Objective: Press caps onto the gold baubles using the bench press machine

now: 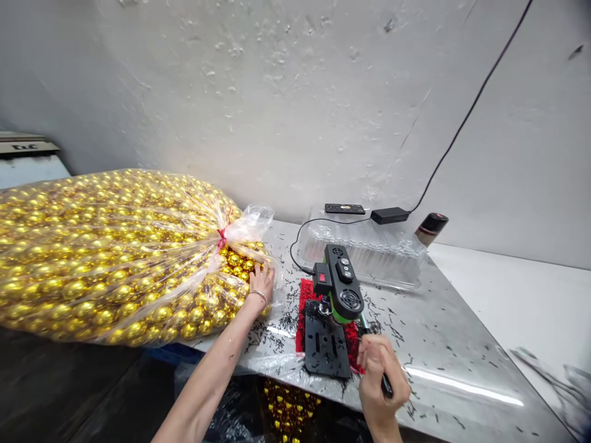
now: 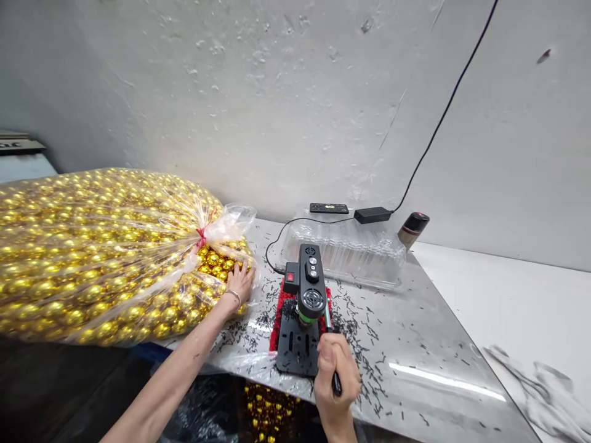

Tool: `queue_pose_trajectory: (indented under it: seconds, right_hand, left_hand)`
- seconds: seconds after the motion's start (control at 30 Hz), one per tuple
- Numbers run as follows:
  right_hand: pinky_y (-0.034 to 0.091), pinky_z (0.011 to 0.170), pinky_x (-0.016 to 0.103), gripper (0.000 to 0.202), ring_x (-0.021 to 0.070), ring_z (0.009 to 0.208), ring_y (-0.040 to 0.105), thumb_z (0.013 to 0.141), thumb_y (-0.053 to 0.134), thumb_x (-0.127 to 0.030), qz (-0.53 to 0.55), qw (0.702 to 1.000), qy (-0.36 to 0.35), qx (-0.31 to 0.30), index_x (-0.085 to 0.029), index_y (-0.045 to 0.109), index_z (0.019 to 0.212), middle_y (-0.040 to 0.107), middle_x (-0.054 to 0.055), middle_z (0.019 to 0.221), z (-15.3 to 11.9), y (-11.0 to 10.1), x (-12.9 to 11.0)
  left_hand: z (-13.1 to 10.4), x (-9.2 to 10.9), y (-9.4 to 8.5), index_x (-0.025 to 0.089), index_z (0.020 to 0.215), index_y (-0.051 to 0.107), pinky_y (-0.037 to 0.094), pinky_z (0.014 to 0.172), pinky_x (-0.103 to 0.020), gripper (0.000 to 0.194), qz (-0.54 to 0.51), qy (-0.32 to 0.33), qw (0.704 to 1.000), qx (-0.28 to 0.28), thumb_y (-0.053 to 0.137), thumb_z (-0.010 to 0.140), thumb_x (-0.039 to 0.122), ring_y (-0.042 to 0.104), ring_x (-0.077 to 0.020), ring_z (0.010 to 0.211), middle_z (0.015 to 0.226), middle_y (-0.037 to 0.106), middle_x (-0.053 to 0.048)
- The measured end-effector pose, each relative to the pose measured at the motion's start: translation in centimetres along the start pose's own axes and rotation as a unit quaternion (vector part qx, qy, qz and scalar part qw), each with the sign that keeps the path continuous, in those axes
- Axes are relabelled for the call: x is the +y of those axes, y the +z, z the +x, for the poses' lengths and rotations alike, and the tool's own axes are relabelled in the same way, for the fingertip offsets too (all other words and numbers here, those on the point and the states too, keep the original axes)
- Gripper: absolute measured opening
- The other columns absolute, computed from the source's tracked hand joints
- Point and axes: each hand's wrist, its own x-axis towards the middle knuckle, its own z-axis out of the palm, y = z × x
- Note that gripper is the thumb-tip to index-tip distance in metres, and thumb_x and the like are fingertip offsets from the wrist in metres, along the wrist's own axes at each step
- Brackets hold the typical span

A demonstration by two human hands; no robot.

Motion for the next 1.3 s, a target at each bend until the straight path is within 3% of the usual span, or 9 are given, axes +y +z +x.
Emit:
queue_pose_trajectory:
  seconds: [0.23,0.57,0.7,0.9,0.97,1.1,1.13,1.2,1.3]
  right_hand:
    - [0.039,0.053,0.027,0.024,0.0128,0.060,0.050,0.087,0.046,-0.003,0.002,1.000,0.000,0.009,-0.019,0.048,0.070,0.051,0.001,0.065,-0.3,0.1,0.2]
    - [0.042,0.053,0.026,0.024,0.0117,0.059,0.052,0.089,0.044,-0.004,0.003,1.000,0.009,0.009,-0.019,0.048,0.071,0.052,0.000,0.067,-0.6,0.3,0.4]
    - [0.042,0.051,0.025,0.023,0.0117,0.059,0.052,0.089,0.044,-0.003,-0.002,1.000,0.002,0.003,-0.019,0.049,0.073,0.053,0.001,0.068,-0.5,0.3,0.2]
    - [0.039,0.050,0.025,0.028,0.0121,0.059,0.050,0.088,0.044,-0.002,-0.002,1.000,-0.022,-0.004,-0.020,0.046,0.067,0.051,0.001,0.065,-0.1,0.2,-0.1]
    - [0.039,0.051,0.026,0.028,0.0122,0.060,0.050,0.088,0.043,-0.002,-0.003,1.000,-0.016,-0.009,-0.020,0.045,0.067,0.051,0.001,0.066,-0.1,0.2,-0.2]
    - [0.038,0.051,0.025,0.028,0.0115,0.059,0.049,0.089,0.042,-0.002,-0.001,1.000,-0.007,-0.012,-0.020,0.045,0.067,0.050,0.000,0.066,-0.1,0.2,-0.4]
    - [0.038,0.052,0.025,0.029,0.0115,0.060,0.049,0.089,0.042,-0.003,-0.001,1.000,-0.006,-0.009,-0.020,0.044,0.067,0.049,0.000,0.066,-0.1,0.3,-0.4]
    - [0.038,0.053,0.025,0.029,0.0114,0.060,0.050,0.090,0.042,-0.003,-0.001,1.000,-0.001,-0.005,-0.020,0.045,0.066,0.049,0.000,0.066,-0.1,0.3,-0.5]
    - [0.038,0.054,0.026,0.029,0.0115,0.061,0.050,0.091,0.042,-0.005,-0.006,1.000,0.012,-0.006,-0.020,0.045,0.065,0.050,0.000,0.066,-0.1,0.3,-0.6]
  left_hand:
    - [0.6,-0.1,0.0,0.008,0.134,0.046,0.047,0.090,-0.048,0.049,-0.039,-0.063,0.997,-0.011,0.052,0.086,0.015,0.057,-0.0374,0.113,0.141,0.040,-0.030]
    - [0.0,-0.3,-0.7,0.013,0.125,0.050,0.047,0.093,-0.040,0.041,-0.189,-0.027,0.982,-0.003,0.052,0.084,0.017,0.063,-0.0306,0.110,0.134,0.051,-0.021]
    - [0.0,-0.5,-1.0,0.010,0.120,0.054,0.047,0.094,-0.038,0.038,-0.294,-0.038,0.955,0.007,0.055,0.084,0.023,0.060,-0.0294,0.115,0.128,0.058,-0.021]
    - [-1.2,-0.8,-2.0,0.014,0.103,0.062,0.052,0.066,-0.028,0.033,-0.458,-0.057,0.887,-0.016,0.055,0.085,0.041,0.067,-0.0198,0.081,0.093,0.070,-0.008]
    - [-2.3,-0.8,-3.0,0.015,0.098,0.062,0.050,0.058,-0.023,0.029,-0.558,-0.082,0.825,-0.025,0.057,0.084,0.040,0.066,-0.0157,0.074,0.092,0.070,-0.007]
    - [-5.8,-0.4,-5.2,0.016,0.097,0.063,0.046,0.048,-0.015,0.018,-0.793,-0.211,0.571,-0.036,0.066,0.081,0.023,0.064,-0.0096,0.065,0.092,0.071,-0.006]
    - [-6.8,-0.1,-5.6,0.015,0.097,0.064,0.046,0.046,-0.014,0.015,-0.816,-0.231,0.528,-0.041,0.065,0.082,0.019,0.064,-0.0091,0.063,0.092,0.072,-0.007]
    - [-8.9,0.8,-5.9,0.015,0.096,0.064,0.047,0.045,-0.014,0.011,-0.841,-0.256,0.474,-0.055,0.063,0.085,0.015,0.064,-0.0092,0.061,0.092,0.072,-0.008]
    - [-11.5,2.5,-5.4,0.014,0.099,0.065,0.048,0.043,-0.014,0.015,-0.857,-0.285,0.422,-0.076,0.058,0.087,0.011,0.067,-0.0114,0.063,0.090,0.072,-0.007]
